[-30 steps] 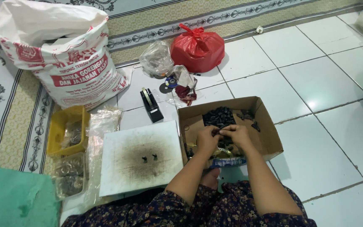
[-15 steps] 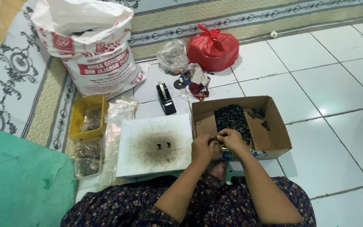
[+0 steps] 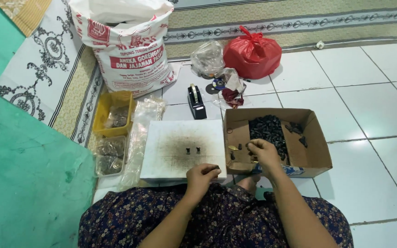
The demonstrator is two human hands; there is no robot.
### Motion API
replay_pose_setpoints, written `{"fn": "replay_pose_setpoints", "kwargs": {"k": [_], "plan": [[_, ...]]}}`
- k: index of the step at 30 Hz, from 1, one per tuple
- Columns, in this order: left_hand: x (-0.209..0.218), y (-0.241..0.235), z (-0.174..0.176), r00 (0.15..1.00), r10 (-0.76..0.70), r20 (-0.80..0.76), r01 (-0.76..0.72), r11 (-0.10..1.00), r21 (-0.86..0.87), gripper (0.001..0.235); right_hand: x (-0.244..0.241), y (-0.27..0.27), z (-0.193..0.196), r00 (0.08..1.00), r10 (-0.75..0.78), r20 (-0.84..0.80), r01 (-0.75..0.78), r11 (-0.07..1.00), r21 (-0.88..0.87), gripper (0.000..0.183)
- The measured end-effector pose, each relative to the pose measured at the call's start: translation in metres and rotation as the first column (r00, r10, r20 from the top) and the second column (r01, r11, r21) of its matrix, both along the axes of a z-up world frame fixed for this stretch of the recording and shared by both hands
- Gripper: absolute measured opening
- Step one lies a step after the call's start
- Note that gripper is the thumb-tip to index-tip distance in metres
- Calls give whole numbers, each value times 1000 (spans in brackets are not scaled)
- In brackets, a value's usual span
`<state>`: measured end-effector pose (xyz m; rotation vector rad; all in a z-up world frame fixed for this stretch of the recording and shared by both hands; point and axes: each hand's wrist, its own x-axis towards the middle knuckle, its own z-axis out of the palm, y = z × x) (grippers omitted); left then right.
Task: A person sitting on the floor is manually assembling small black components by inserting silver pins into them, working from a cardboard box and plastic bags.
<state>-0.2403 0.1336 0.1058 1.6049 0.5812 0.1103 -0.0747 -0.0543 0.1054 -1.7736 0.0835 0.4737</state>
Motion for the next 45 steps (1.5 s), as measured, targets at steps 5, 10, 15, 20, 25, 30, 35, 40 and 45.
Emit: {"fn": "replay_pose_setpoints", "kwargs": {"k": [5, 10, 15, 20, 25, 30, 35, 40, 45], "plan": [[-13, 10, 10, 999, 50, -15, -52, 927, -371, 36, -65, 43, 45, 993, 115, -26, -111, 985, 133, 37], [-16, 9, 4, 993, 112, 33, -80, 854, -515, 37, -77, 54, 14, 946, 249, 208, -268, 961, 69, 22], [-14, 12, -9, 987, 149, 61, -94, 840, -535, 35, -85, 58, 16, 898, 302, 320, -297, 953, -66, 18], [-13, 17, -31, 982, 177, 63, -108, 805, -583, 34, -92, 60, 26, 813, 361, 457, -332, 932, -145, 10], [-13, 17, -38, 980, 193, 47, -125, 783, -609, 33, -93, 60, 29, 670, 460, 583, -370, 887, -276, 4], [-12, 18, -59, 985, 172, 15, -129, 793, -596, 30, -86, 61, 0, 735, 478, 480, -412, 878, -244, 8], [-11, 21, -49, 987, 156, 20, -114, 796, -594, 31, -82, 58, 5, 909, 368, 196, -367, 929, -40, 16], [-8, 21, -39, 987, 161, 27, -116, 808, -578, 32, -80, 58, 9, 946, 321, 35, -323, 945, 53, 19], [-11, 19, -37, 983, 185, 1, -154, 820, -551, 28, -79, 66, -2, 941, 335, 52, -335, 942, -7, 16]]}}
